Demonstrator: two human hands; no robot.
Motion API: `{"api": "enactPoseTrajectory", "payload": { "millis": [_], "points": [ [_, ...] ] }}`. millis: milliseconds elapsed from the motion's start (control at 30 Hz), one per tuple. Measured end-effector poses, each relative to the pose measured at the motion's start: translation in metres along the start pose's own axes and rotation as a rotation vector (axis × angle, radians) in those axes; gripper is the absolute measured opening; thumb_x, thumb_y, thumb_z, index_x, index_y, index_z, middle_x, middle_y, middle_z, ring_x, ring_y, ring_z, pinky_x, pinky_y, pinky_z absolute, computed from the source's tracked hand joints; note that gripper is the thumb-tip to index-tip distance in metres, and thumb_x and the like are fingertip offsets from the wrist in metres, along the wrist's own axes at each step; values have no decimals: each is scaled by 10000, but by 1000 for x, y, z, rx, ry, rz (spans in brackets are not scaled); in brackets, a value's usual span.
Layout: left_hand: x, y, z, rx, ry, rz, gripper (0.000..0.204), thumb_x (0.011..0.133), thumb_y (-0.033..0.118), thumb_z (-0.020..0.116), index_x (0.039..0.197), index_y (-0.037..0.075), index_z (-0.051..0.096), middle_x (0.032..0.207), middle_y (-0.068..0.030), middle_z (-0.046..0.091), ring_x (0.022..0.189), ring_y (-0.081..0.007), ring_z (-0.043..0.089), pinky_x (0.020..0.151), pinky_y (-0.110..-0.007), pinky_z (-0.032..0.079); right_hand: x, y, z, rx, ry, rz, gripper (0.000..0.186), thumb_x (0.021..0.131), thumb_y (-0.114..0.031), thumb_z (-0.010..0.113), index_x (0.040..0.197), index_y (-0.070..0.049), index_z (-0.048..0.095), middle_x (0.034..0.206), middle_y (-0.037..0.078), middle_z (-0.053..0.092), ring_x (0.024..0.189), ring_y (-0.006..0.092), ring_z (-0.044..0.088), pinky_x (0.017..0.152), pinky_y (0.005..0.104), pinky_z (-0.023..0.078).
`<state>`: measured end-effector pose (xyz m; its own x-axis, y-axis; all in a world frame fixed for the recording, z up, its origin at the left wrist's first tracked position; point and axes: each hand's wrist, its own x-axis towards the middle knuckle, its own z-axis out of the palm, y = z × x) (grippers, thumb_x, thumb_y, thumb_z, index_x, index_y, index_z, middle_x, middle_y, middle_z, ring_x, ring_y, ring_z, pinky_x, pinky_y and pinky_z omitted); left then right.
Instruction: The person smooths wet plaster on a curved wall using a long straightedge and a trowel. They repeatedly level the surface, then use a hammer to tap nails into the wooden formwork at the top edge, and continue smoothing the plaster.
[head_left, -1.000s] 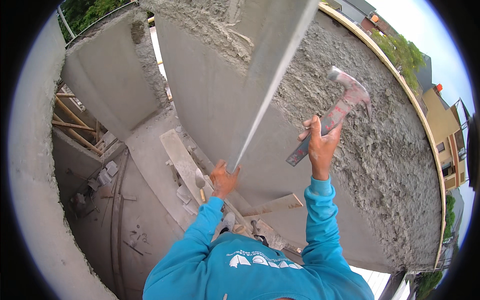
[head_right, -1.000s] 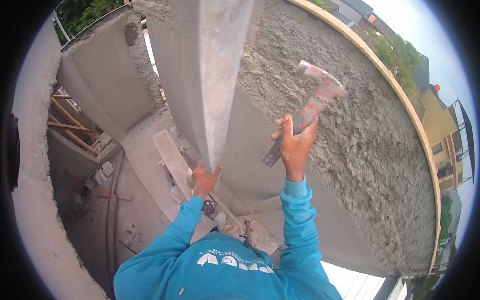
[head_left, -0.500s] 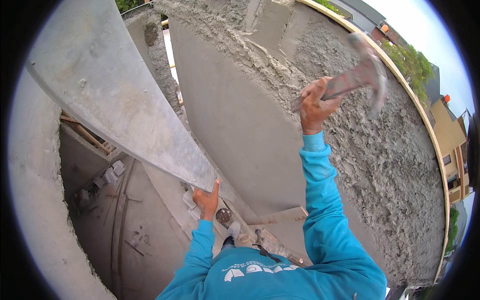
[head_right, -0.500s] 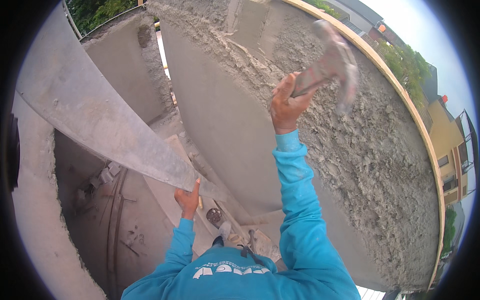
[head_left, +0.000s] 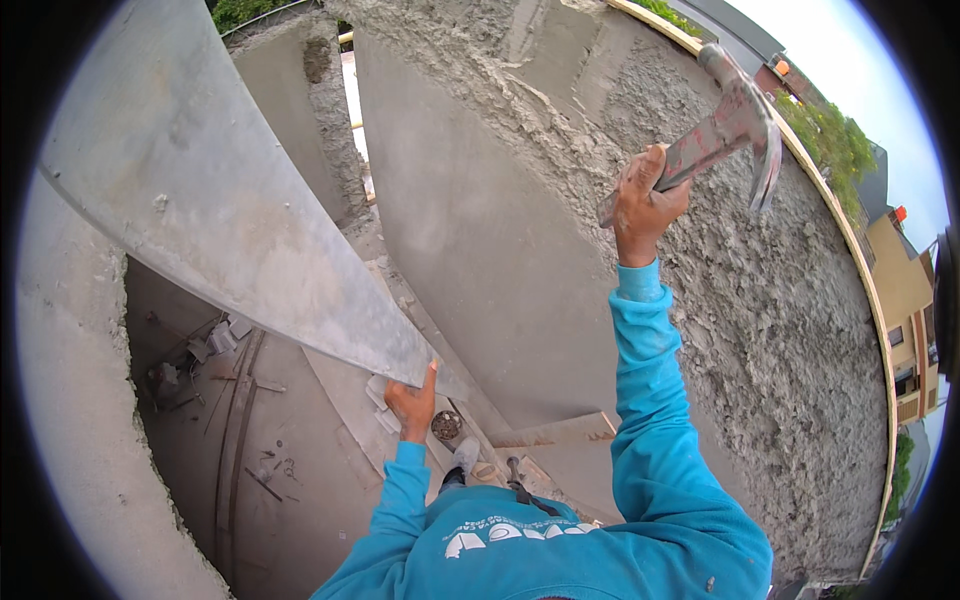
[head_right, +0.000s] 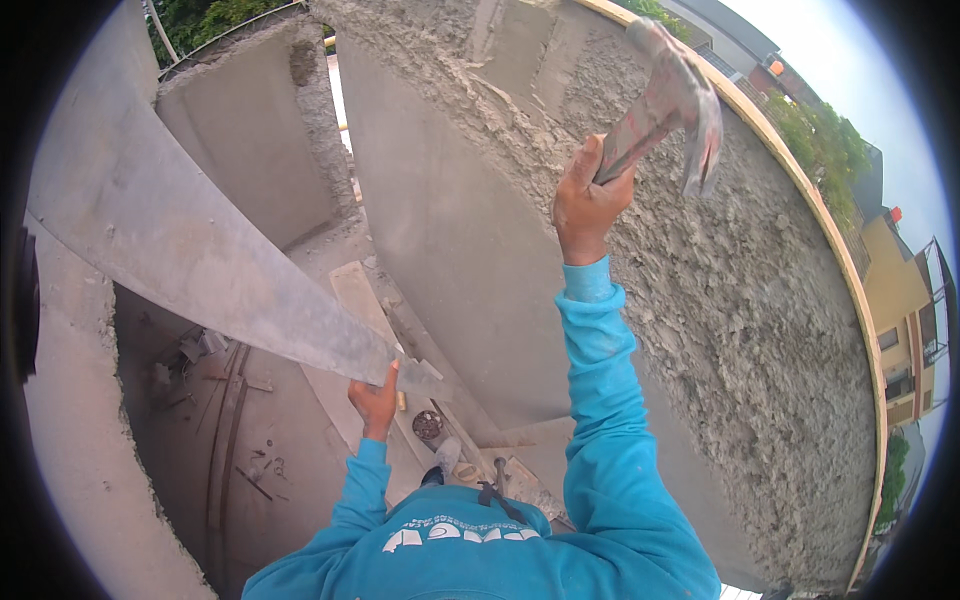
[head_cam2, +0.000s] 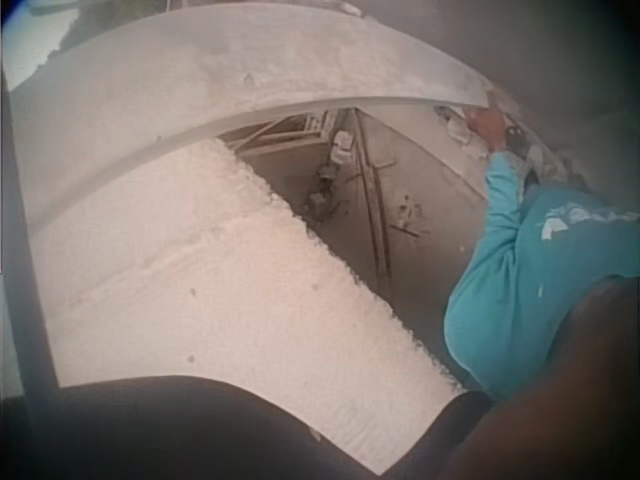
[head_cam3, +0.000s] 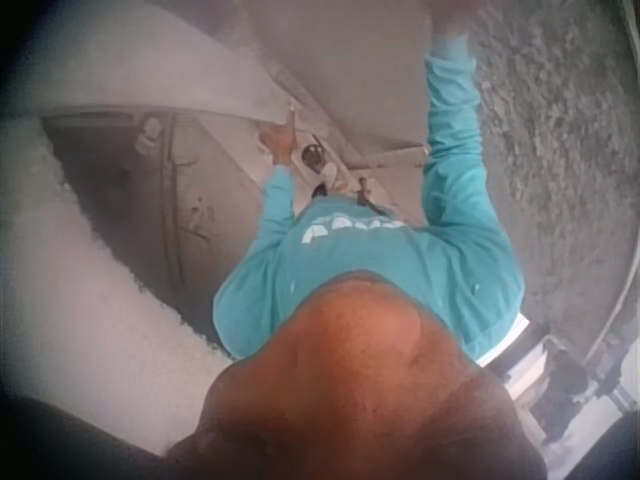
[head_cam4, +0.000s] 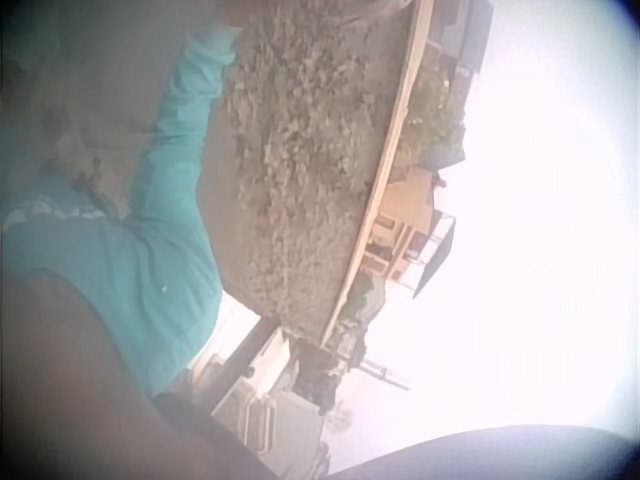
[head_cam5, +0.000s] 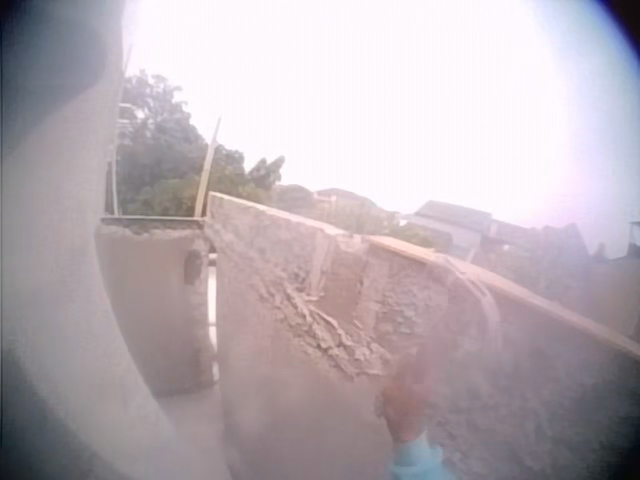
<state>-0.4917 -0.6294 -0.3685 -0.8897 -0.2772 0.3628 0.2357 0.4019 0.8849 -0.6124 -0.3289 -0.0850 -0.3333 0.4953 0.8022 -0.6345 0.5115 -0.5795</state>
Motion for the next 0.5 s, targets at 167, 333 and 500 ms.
{"api": "enactPoseTrajectory", "payload": {
  "millis": [167, 333, 500],
  "points": [
    [-17, 1, 1, 6, -25, -50, 302, 816, 206, 857, 987, -24, 761, 995, -204, 745, 941, -395, 704, 818, -472, 532, -65, 117, -74, -978, -570, 140, 255, 1002, -222, 619, 1002, 22, 546, 725, 290, 637, 724, 522, 635, 614, 516, 495],
    [1, -4, 1, 40, -36, -51, 316, 816, 207, 859, 996, -33, 760, 991, -195, 748, 918, -377, 709, 799, -458, 533, -39, 51, -29, -664, -347, 91, 254, 1009, -231, 615, 1026, 17, 560, 717, 254, 641, 672, 448, 659, 595, 497, 481],
    [-9, -2, 1, -6, -5, -43, 325, 815, 212, 860, 1002, -34, 762, 972, -191, 750, 903, -371, 709, 794, -447, 532, -20, 6, -6, -402, -112, -90, 233, 987, -206, 641, 1040, 6, 561, 741, 248, 657, 676, 429, 673, 595, 506, 489]
  ]
}}
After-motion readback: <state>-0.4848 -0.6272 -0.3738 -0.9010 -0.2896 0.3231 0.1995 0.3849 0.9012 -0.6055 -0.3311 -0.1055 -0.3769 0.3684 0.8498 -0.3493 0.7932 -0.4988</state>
